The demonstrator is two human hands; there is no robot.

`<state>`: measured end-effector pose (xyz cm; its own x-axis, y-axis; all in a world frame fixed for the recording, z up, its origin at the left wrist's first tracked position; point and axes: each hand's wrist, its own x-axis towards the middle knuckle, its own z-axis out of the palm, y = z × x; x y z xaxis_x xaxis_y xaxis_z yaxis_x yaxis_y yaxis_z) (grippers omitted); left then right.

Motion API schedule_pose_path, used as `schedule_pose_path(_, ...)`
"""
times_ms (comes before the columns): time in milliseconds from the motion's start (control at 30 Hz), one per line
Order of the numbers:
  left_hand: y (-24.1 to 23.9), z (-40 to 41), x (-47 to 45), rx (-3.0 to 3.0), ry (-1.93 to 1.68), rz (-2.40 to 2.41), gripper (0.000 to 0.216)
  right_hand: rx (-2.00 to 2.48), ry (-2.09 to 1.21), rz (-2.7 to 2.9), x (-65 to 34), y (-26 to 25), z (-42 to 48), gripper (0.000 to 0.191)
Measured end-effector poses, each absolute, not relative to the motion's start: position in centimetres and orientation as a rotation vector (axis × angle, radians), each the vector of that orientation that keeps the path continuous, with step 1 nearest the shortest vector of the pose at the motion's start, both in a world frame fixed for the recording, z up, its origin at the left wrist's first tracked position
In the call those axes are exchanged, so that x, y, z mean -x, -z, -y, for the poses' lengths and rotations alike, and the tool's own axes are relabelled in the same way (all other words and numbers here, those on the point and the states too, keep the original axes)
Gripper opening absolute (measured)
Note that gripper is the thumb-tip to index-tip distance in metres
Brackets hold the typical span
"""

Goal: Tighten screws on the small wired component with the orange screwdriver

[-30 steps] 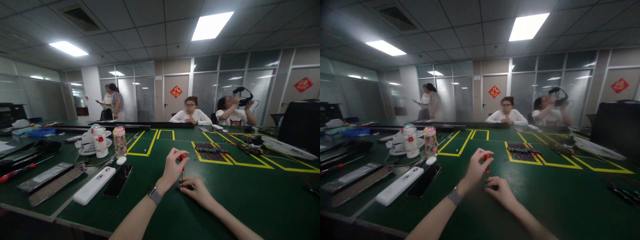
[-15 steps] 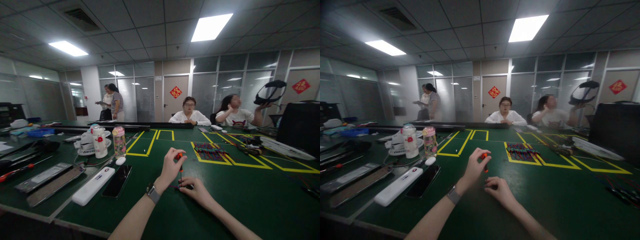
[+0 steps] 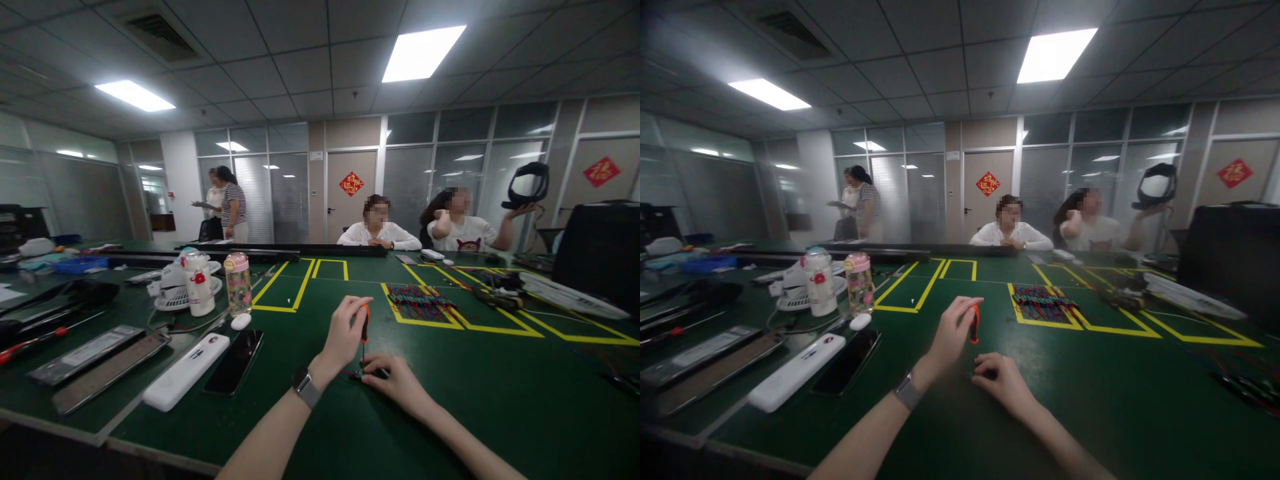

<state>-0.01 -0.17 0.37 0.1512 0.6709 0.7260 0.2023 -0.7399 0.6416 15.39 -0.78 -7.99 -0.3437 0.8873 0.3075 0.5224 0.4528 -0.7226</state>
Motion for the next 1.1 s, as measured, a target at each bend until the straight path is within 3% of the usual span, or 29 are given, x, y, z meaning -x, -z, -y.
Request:
schedule_pose_path(300, 0.0, -0.4, 0.0, -1.92, -1.607, -0.841, 0.019, 1.16, -0.639, 1.989, -15.5, 8.7, 0.7, 0.018)
schedule_pose_path(600, -0.2, -0.4, -0.1, -1.809, -1.478, -0.68, 0.03, 1.158, -0.632, 1.983, -15.7, 8.8, 0.6, 0.015)
schedule_pose_path(767, -0.2, -0.3, 0.0, -1.938, -1.634, -0.871, 0.02, 1.159, -0.652, 1.977, -15.6, 8.6, 0.7, 0.014)
schedule_pose_path(967, -0.4, -0.1, -0.1, -1.907, -1.521, -0.735, 0.031, 1.137, -0.636, 1.998, -15.6, 8.4, 0.9, 0.016)
schedule_pose_path(1100, -0.2, -0.3, 0.0, -1.912, -1.599, -0.802, 0.02, 1.13, -0.633, 1.995, -15.6, 8.3, 1.0, 0.016)
